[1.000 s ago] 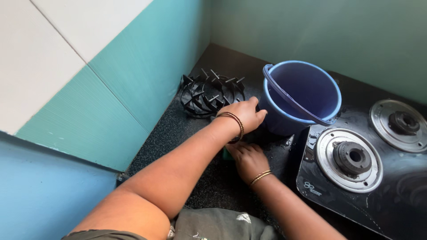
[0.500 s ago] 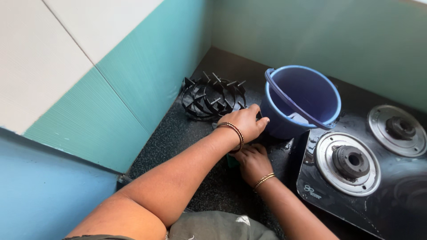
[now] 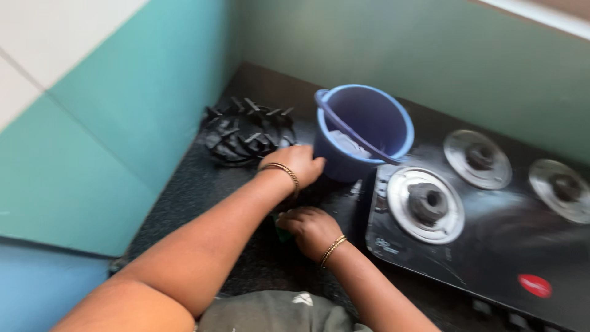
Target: The person scrubs metal stove grates and burner caps with a green sponge, repeatedly dipping the sponge into a blue bucket of water. The person wipes the stovetop surface and continues scrubbing the removed parts on the countertop.
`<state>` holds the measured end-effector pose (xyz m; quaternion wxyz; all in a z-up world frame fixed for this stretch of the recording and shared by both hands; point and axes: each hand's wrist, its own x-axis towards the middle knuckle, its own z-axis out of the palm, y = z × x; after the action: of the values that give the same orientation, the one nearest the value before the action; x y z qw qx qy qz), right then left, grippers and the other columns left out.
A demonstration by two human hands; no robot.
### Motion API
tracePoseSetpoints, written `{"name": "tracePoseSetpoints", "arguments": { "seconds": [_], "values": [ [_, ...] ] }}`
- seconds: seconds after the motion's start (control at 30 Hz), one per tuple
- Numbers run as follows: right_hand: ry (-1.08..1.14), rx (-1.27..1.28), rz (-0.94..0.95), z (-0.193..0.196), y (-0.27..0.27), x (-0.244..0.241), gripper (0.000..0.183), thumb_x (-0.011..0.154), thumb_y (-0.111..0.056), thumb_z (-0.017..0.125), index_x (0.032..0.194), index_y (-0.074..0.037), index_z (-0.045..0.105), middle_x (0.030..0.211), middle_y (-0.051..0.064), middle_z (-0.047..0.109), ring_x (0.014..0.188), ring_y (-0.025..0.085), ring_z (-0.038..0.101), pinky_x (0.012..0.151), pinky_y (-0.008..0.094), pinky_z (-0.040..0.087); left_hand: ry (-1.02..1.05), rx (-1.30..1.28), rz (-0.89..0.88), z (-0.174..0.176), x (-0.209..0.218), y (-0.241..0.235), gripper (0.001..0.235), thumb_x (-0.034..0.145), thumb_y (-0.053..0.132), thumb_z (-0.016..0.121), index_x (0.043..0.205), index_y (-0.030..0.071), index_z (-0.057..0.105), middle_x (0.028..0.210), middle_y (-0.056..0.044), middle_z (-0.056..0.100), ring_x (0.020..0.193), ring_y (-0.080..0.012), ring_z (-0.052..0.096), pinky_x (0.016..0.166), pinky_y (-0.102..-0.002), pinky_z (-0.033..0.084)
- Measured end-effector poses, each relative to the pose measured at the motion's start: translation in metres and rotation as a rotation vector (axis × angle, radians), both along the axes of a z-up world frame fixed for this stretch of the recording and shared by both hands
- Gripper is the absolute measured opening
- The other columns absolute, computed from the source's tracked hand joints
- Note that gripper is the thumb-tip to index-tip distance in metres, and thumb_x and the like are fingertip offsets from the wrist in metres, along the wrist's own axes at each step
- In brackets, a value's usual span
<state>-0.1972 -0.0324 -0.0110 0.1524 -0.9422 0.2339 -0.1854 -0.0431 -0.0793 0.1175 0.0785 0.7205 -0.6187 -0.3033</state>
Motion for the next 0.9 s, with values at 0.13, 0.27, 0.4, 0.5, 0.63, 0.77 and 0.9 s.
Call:
{"name": "tracePoseSetpoints", "arguments": {
  "seconds": [0.13, 0.27, 0.4, 0.5, 0.63, 0.77, 0.9],
  "values": [
    [-0.045, -0.100, -0.073, 0.040, 0.013, -0.029, 0.046, 0.070, 0.001, 0.062, 0.112, -0.012, 0.074, 0.117, 0.008, 0.076, 0.109, 0.031, 0.071, 0.096, 0.044, 0.054, 0.012, -0.056, -0.033, -0.005, -0.003, 0.015, 0.050, 0.096, 0.051, 0.053, 0.125, 0.014, 0.065, 0.127, -0.012, 0.068, 0.118, -0.0326, 0.065, 0.098, -0.048, 0.051],
    [-0.223, -0.052, -0.386, 0.051, 0.024, -0.105, 0.050, 0.073, 0.005, 0.060, 0.118, -0.013, 0.072, 0.120, 0.007, 0.074, 0.108, 0.028, 0.074, 0.092, 0.039, 0.060, 0.091, -0.098, 0.025, -0.006, 0.002, 0.039, 0.050, 0.096, 0.052, 0.053, 0.131, 0.017, 0.059, 0.119, -0.014, 0.072, 0.114, -0.0332, 0.068, 0.095, -0.048, 0.053],
    [-0.049, -0.119, -0.925, 0.034, 0.043, -0.168, 0.043, 0.084, -0.007, 0.056, 0.124, -0.015, 0.070, 0.136, 0.010, 0.070, 0.129, 0.029, 0.064, 0.112, 0.044, 0.049, 0.105, -0.090, 0.018, -0.004, 0.003, 0.056, 0.049, 0.098, 0.051, 0.050, 0.132, 0.017, 0.054, 0.115, -0.016, 0.074, 0.111, -0.0352, 0.070, 0.093, -0.050, 0.054],
    [0.167, -0.339, -1.058, 0.013, 0.060, -0.163, 0.064, 0.094, -0.036, 0.062, 0.145, 0.000, 0.052, 0.153, 0.030, 0.045, 0.142, 0.046, 0.037, 0.115, 0.057, 0.026, 0.087, -0.105, 0.013, -0.001, 0.007, 0.054, 0.048, 0.099, 0.051, 0.049, 0.133, 0.018, 0.054, 0.116, -0.016, 0.073, 0.111, -0.0360, 0.069, 0.095, -0.050, 0.052],
    [0.218, -0.146, -0.868, -0.018, 0.067, -0.111, 0.070, 0.089, -0.047, 0.060, 0.147, -0.011, 0.046, 0.157, 0.023, 0.037, 0.148, 0.040, 0.025, 0.118, 0.054, 0.019, 0.080, -0.141, 0.018, -0.007, 0.004, 0.049, 0.048, 0.098, 0.052, 0.049, 0.132, 0.019, 0.056, 0.122, -0.014, 0.070, 0.115, -0.0357, 0.067, 0.094, -0.050, 0.053],
    [0.234, -0.139, -0.830, -0.022, 0.062, -0.118, 0.065, 0.094, -0.043, 0.058, 0.150, -0.012, 0.044, 0.160, 0.020, 0.037, 0.150, 0.038, 0.026, 0.121, 0.051, 0.020, 0.076, -0.166, 0.019, -0.008, 0.004, 0.047, 0.051, 0.099, 0.051, 0.050, 0.135, 0.015, 0.054, 0.122, -0.017, 0.071, 0.115, -0.0358, 0.067, 0.095, -0.048, 0.053],
    [0.323, 0.025, -1.055, 0.009, 0.075, -0.215, 0.065, 0.090, -0.048, 0.061, 0.149, -0.023, 0.049, 0.163, 0.011, 0.034, 0.154, 0.033, 0.021, 0.125, 0.048, 0.019, 0.052, -0.129, 0.028, -0.008, 0.000, 0.053, 0.051, 0.099, 0.050, 0.049, 0.137, 0.016, 0.052, 0.121, -0.014, 0.072, 0.115, -0.0324, 0.069, 0.094, -0.047, 0.054]
  ]
}}
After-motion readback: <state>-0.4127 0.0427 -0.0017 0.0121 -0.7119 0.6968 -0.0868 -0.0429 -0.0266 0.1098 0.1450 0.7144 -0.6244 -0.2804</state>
